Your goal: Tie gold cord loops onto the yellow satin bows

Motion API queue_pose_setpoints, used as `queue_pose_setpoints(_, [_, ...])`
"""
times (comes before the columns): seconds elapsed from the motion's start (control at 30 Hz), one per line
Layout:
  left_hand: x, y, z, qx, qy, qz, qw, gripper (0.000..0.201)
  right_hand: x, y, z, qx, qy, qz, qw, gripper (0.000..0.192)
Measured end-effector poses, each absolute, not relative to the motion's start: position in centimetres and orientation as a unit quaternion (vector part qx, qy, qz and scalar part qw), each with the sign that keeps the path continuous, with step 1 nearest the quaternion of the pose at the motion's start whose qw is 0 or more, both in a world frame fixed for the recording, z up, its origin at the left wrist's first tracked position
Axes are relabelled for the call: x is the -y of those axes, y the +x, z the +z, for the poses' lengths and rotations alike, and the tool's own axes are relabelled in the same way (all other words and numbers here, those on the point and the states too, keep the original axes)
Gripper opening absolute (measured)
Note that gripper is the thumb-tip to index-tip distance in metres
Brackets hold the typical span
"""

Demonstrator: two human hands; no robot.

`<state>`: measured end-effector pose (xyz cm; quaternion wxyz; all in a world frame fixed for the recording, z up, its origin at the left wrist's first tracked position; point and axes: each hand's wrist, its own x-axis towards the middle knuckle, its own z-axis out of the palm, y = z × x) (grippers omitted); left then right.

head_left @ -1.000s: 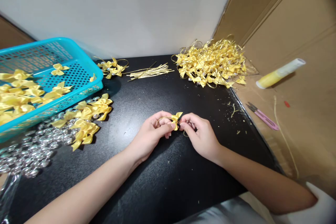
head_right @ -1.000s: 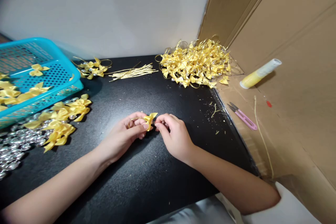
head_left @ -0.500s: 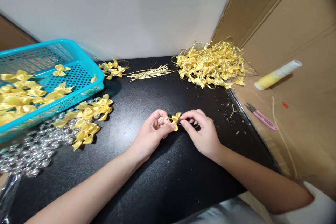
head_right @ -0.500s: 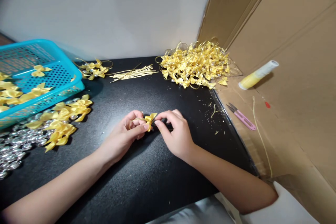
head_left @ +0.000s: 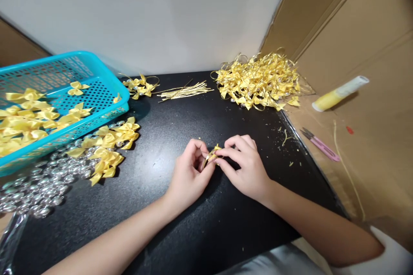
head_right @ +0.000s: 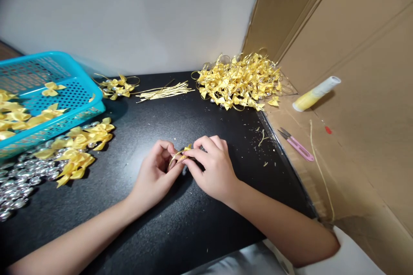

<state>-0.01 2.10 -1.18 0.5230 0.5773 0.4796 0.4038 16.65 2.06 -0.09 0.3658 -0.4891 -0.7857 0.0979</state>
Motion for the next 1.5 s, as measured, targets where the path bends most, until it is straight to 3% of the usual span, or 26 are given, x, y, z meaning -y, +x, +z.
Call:
queue_pose_setpoints(0.23, [-2.0, 0.0, -1.1, -0.471, 0.586, 0.395, 0.528, 0.020, -2.0, 16.5, -0.2, 0.790, -0.474, 0.118, 0.371, 0.012])
queue_pose_setpoints(0.37, [-2.4, 0.0, -0.9, -0.467, 0.557, 0.404, 0.555, 0.022, -1.9, 16.8, 0.5, 0.750, -0.434, 0.151, 0.475, 0.011])
queue_pose_setpoints(0.53, [-3.1, 0.0, -1.0, -0.466, 0.516, 0.410, 0.591, 0.026, -2.1, 18.5, 2.2, 0.605, -0.390, 0.350, 0.599, 0.011])
queue_pose_setpoints(0.67, [-3.5, 0.0, -1.1, -0.458, 0.494, 0.414, 0.612, 0.028, -2.5, 20.5, 4.2, 0.506, -0.375, 0.456, 0.629, 0.014])
queue_pose_setpoints(1.07, [-3.6, -0.3, -1.1, -0.472, 0.516, 0.390, 0.599, 0.023, -3.7, 26.3, 7.6, 0.367, -0.319, 0.363, 0.795, 0.025])
queue_pose_setpoints(1.5, [-4.2, -0.4, -0.1, -0.478, 0.487, 0.369, 0.631, 0.009, -3.8, 24.0, 6.5, 0.440, -0.363, 0.364, 0.736, 0.016])
